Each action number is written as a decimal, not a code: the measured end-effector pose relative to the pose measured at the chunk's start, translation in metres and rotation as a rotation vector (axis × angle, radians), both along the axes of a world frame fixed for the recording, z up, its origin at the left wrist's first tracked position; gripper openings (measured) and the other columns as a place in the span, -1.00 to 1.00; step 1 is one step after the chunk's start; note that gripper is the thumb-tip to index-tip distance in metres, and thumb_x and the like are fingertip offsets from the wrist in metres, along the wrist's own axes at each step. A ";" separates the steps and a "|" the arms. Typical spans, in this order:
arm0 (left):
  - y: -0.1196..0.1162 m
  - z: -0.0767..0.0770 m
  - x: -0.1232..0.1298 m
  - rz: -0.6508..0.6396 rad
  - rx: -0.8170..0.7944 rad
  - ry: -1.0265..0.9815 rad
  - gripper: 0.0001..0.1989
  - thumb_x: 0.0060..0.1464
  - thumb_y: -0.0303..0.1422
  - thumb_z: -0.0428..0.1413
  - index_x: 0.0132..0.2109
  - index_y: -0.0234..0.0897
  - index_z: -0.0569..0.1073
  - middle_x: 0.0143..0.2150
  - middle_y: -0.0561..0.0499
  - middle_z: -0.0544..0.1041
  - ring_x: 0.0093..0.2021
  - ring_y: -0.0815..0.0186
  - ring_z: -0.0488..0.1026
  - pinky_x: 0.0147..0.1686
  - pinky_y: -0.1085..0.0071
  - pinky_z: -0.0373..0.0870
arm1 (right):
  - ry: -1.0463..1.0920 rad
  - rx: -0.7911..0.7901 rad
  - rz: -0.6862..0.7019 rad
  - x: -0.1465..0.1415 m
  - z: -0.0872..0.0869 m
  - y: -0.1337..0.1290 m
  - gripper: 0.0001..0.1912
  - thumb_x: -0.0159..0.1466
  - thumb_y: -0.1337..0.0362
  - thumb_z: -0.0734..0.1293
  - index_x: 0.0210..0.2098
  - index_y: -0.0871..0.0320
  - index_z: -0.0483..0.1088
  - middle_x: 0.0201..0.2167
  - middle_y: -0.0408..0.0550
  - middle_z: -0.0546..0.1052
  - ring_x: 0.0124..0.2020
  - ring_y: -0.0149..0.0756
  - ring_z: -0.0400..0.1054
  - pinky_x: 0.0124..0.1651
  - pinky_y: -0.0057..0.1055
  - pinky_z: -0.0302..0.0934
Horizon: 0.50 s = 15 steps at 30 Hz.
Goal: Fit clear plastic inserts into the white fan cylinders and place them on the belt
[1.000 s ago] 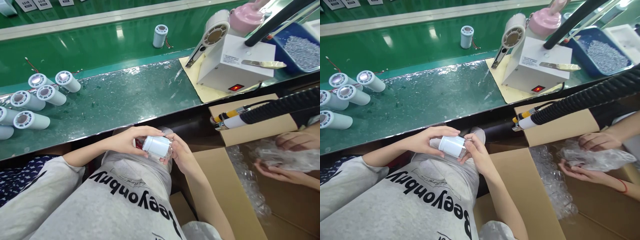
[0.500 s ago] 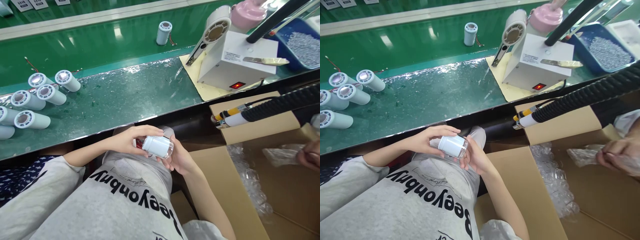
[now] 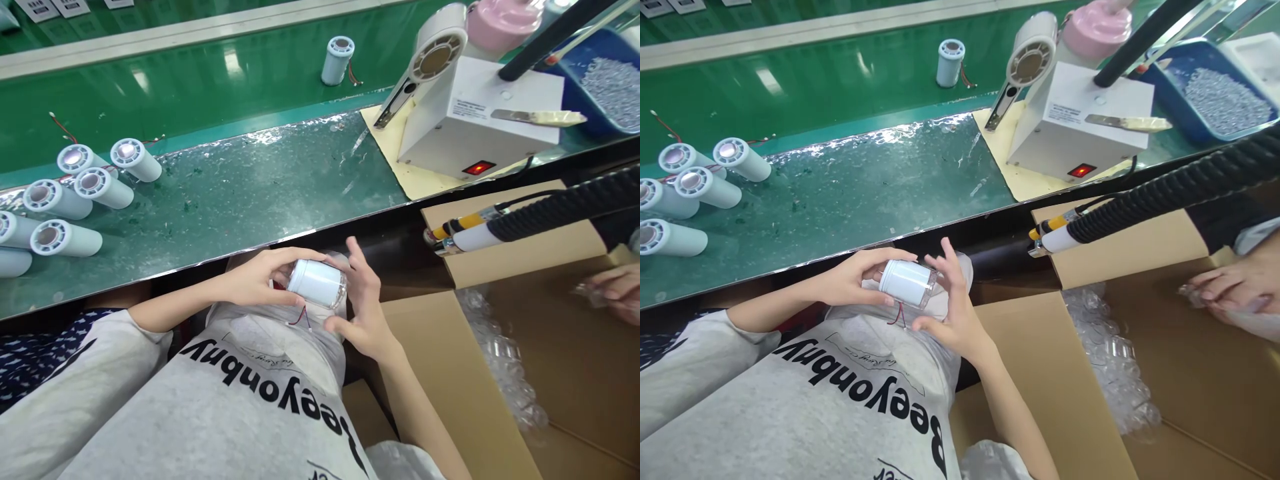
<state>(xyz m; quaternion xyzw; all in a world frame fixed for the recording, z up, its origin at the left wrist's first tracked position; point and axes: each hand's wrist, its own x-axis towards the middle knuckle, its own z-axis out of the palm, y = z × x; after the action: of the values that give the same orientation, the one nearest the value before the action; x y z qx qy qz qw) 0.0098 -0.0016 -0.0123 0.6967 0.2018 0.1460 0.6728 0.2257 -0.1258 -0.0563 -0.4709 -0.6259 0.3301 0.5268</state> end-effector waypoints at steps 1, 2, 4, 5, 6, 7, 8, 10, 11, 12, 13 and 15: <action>0.000 -0.001 0.000 0.003 -0.068 0.010 -0.30 0.08 -0.29 0.38 0.34 -0.16 0.41 0.18 -0.18 0.56 -0.02 0.18 0.61 -0.14 0.36 0.58 | -0.132 0.120 -0.011 0.002 -0.001 -0.001 -0.31 0.37 -0.02 0.46 0.40 -0.22 0.18 0.53 0.08 0.15 0.39 0.11 0.33 0.31 0.18 0.37; 0.000 -0.001 0.000 -0.001 -0.129 0.023 -0.28 0.08 -0.28 0.38 0.36 -0.16 0.39 0.13 -0.17 0.58 -0.07 0.21 0.62 -0.16 0.37 0.58 | -0.241 0.209 -0.020 0.004 -0.002 -0.001 -0.42 0.41 0.14 0.45 0.36 -0.22 0.26 0.49 0.05 0.25 0.37 0.08 0.35 0.32 0.17 0.37; 0.001 -0.002 0.000 -0.021 -0.203 0.055 -0.24 0.10 -0.25 0.38 0.40 -0.15 0.34 0.06 -0.13 0.61 -0.16 0.26 0.63 -0.20 0.38 0.58 | -0.345 0.278 -0.034 0.006 -0.001 -0.001 -0.52 0.41 0.33 0.41 0.26 -0.18 0.40 0.35 0.03 0.45 0.29 0.03 0.45 0.26 0.09 0.45; 0.001 -0.002 0.000 -0.032 -0.208 0.062 -0.21 0.09 -0.24 0.39 0.42 -0.14 0.33 0.05 -0.13 0.62 -0.17 0.26 0.64 -0.20 0.38 0.58 | -0.332 0.253 -0.035 0.007 0.000 -0.001 -0.54 0.40 0.33 0.43 0.25 -0.14 0.44 0.30 0.05 0.50 0.26 0.02 0.48 0.23 0.05 0.48; 0.002 -0.002 -0.001 -0.042 -0.196 0.057 -0.20 0.08 -0.25 0.40 0.42 -0.12 0.33 0.09 -0.14 0.61 -0.13 0.23 0.64 -0.18 0.36 0.59 | -0.280 0.195 -0.033 0.007 0.001 -0.002 -0.54 0.39 0.27 0.46 0.26 -0.11 0.44 0.28 0.07 0.53 0.24 0.03 0.50 0.20 0.01 0.50; 0.003 -0.002 -0.001 -0.055 -0.169 0.041 -0.19 0.06 -0.26 0.41 0.42 -0.10 0.35 0.16 -0.16 0.59 -0.04 0.19 0.64 -0.12 0.34 0.60 | -0.197 0.119 -0.025 0.006 0.002 -0.002 -0.50 0.38 0.18 0.48 0.28 -0.08 0.43 0.26 0.10 0.54 0.22 0.04 0.51 0.17 -0.03 0.53; 0.004 -0.001 -0.001 -0.069 -0.135 0.018 -0.19 0.04 -0.29 0.42 0.41 -0.08 0.36 0.25 -0.18 0.55 0.07 0.13 0.62 -0.04 0.31 0.60 | -0.099 0.037 -0.014 0.005 0.003 -0.003 -0.45 0.37 0.10 0.49 0.31 -0.06 0.42 0.23 0.10 0.57 0.19 0.04 0.54 0.12 -0.08 0.56; 0.006 0.000 -0.001 -0.104 -0.085 -0.041 -0.22 0.04 -0.37 0.42 0.39 -0.04 0.40 0.40 -0.18 0.42 0.28 0.06 0.50 0.14 0.25 0.55 | 0.088 -0.105 0.013 0.003 0.004 -0.004 -0.43 0.36 0.00 0.48 0.31 -0.07 0.43 0.14 0.06 0.63 0.07 -0.03 0.61 0.03 -0.18 0.60; 0.007 0.000 -0.001 -0.120 -0.083 -0.060 -0.23 0.05 -0.40 0.41 0.39 -0.03 0.41 0.45 -0.17 0.37 0.33 0.05 0.45 0.18 0.24 0.53 | 0.154 -0.150 0.019 0.003 0.004 -0.005 -0.45 0.35 -0.01 0.48 0.29 -0.10 0.46 0.11 0.03 0.65 0.01 -0.07 0.63 -0.01 -0.22 0.61; 0.007 0.000 -0.002 -0.130 -0.094 -0.065 -0.23 0.06 -0.42 0.39 0.39 -0.02 0.40 0.48 -0.16 0.34 0.35 0.05 0.45 0.20 0.24 0.52 | 0.196 -0.174 0.017 0.002 0.004 -0.005 -0.47 0.33 0.00 0.50 0.26 -0.12 0.49 0.09 0.00 0.66 -0.01 -0.09 0.64 -0.03 -0.25 0.62; 0.007 0.000 -0.003 -0.134 -0.112 -0.059 -0.23 0.08 -0.43 0.38 0.41 -0.01 0.38 0.48 -0.16 0.34 0.33 0.06 0.47 0.19 0.24 0.53 | 0.214 -0.186 0.008 0.002 0.005 -0.006 -0.49 0.30 0.01 0.53 0.22 -0.14 0.53 0.10 -0.02 0.66 0.02 -0.08 0.63 -0.03 -0.26 0.62; 0.008 -0.002 -0.004 -0.129 -0.144 -0.035 -0.21 0.10 -0.43 0.37 0.44 0.00 0.34 0.46 -0.17 0.37 0.26 0.09 0.52 0.16 0.24 0.55 | 0.197 -0.204 -0.018 0.003 0.005 -0.007 -0.53 0.25 0.06 0.58 0.15 -0.16 0.59 0.15 -0.03 0.64 0.13 -0.03 0.58 -0.01 -0.25 0.62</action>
<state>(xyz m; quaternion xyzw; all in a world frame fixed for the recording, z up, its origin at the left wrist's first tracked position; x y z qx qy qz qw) 0.0055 0.0059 -0.0144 0.6552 0.1547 0.0999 0.7327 0.2290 -0.1332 -0.0511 -0.4929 -0.5303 0.4318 0.5380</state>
